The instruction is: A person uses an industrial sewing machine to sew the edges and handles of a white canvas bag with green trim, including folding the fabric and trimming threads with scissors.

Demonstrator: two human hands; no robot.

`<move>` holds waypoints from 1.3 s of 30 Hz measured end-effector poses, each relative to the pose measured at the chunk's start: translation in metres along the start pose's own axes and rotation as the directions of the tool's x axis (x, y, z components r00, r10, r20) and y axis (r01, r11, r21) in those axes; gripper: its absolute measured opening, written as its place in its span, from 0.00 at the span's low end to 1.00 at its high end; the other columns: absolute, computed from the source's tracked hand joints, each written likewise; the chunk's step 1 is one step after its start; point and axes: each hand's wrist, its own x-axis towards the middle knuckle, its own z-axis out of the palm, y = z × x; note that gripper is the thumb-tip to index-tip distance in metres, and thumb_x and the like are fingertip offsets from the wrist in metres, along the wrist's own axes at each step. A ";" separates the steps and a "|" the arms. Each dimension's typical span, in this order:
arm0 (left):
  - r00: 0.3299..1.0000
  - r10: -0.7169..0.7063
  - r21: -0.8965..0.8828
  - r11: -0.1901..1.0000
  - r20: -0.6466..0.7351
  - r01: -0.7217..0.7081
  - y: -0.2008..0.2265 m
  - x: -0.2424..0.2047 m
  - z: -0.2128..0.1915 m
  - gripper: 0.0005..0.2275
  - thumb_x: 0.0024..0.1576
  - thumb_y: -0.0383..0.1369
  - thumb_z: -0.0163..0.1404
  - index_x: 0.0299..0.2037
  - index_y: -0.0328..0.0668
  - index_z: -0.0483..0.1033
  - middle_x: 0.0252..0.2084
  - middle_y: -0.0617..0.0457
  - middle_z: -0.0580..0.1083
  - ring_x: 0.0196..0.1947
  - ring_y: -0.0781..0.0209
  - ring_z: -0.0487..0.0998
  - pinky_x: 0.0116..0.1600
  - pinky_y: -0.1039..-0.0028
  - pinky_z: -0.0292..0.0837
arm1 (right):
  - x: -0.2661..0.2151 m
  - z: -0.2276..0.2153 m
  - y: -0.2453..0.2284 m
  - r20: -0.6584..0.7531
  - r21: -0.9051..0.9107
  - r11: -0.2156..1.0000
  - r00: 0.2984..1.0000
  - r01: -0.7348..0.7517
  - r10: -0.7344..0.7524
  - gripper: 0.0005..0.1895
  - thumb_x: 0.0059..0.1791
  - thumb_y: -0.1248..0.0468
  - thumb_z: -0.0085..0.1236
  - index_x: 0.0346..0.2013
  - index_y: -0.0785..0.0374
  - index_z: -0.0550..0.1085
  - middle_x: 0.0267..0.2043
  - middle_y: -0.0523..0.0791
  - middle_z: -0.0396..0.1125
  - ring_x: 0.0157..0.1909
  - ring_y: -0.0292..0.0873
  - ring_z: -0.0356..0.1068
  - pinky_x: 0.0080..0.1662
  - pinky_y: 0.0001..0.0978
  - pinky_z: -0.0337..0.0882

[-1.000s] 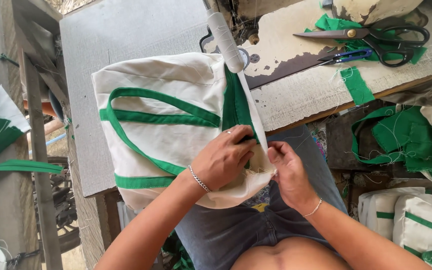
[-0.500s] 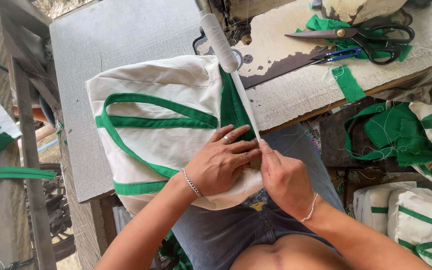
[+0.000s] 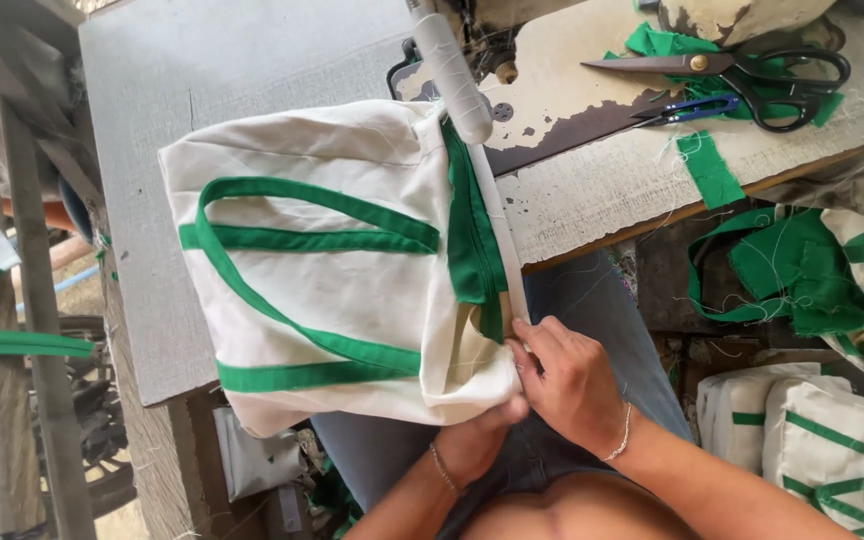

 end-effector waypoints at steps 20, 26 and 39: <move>0.894 0.259 0.747 0.492 0.365 -0.448 0.061 -0.047 0.090 0.13 0.67 0.41 0.47 0.38 0.38 0.74 0.34 0.48 0.74 0.32 0.52 0.77 0.40 0.67 0.72 | 0.074 -0.053 0.040 0.184 0.170 0.706 0.682 0.687 -0.708 0.10 0.56 0.67 0.48 0.31 0.61 0.73 0.46 0.47 0.69 0.56 0.51 0.67 0.58 0.49 0.61; 0.871 0.428 0.966 -0.028 0.243 -0.256 0.083 0.007 0.040 0.22 0.54 0.35 0.60 0.56 0.40 0.68 0.49 0.39 0.71 0.46 0.34 0.78 0.48 0.55 0.77 | 0.073 -0.007 0.066 0.185 0.177 0.634 0.608 0.753 -0.772 0.09 0.54 0.63 0.48 0.28 0.54 0.70 0.32 0.39 0.62 0.40 0.47 0.66 0.48 0.48 0.62; 0.821 0.470 0.643 -0.746 0.323 0.174 0.215 -0.045 -0.030 0.17 0.48 0.40 0.55 0.49 0.55 0.76 0.52 0.55 0.71 0.53 0.48 0.69 0.51 0.59 0.59 | 0.111 0.058 -0.054 -0.004 0.245 0.786 0.811 0.568 -0.584 0.05 0.54 0.69 0.54 0.33 0.65 0.71 0.34 0.47 0.63 0.43 0.54 0.68 0.42 0.41 0.73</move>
